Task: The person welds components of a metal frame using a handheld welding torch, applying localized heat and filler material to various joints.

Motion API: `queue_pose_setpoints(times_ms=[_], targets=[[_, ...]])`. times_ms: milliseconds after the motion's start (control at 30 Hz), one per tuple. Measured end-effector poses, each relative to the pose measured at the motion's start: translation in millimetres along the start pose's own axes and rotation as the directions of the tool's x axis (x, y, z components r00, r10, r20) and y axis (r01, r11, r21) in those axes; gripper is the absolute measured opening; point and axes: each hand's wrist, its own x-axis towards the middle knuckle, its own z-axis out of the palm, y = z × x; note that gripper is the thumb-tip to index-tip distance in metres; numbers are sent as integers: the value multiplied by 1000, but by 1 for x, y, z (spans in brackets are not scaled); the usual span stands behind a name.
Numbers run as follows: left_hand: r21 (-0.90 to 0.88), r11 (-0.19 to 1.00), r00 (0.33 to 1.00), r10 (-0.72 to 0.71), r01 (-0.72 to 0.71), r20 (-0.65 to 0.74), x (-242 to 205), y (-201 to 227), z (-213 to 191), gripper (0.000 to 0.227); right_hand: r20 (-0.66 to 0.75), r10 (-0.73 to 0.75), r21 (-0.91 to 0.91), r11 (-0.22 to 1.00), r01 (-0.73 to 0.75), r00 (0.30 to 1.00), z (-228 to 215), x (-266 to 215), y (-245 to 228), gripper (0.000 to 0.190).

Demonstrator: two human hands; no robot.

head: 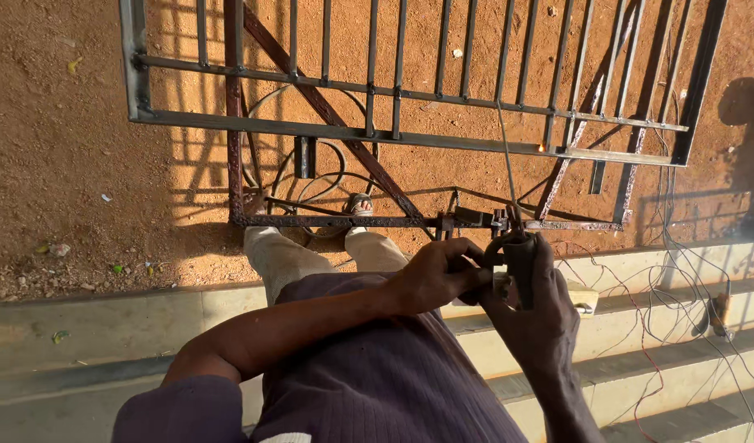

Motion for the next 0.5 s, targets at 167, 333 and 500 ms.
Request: queue_pose_setpoints(times_ms=[167, 333, 500], targets=[[161, 986, 997, -55, 46, 53, -79, 38, -61, 21, -47, 19, 99, 995, -14, 999, 36, -34, -83, 107], [335, 928, 985, -174, 163, 3, -130, 68, -104, 23, -47, 109, 191, 977, -98, 993, 58, -54, -158, 106], [370, 917, 984, -172, 148, 34, -149, 69, -129, 23, -81, 175, 178, 971, -159, 981, 74, -65, -196, 103]])
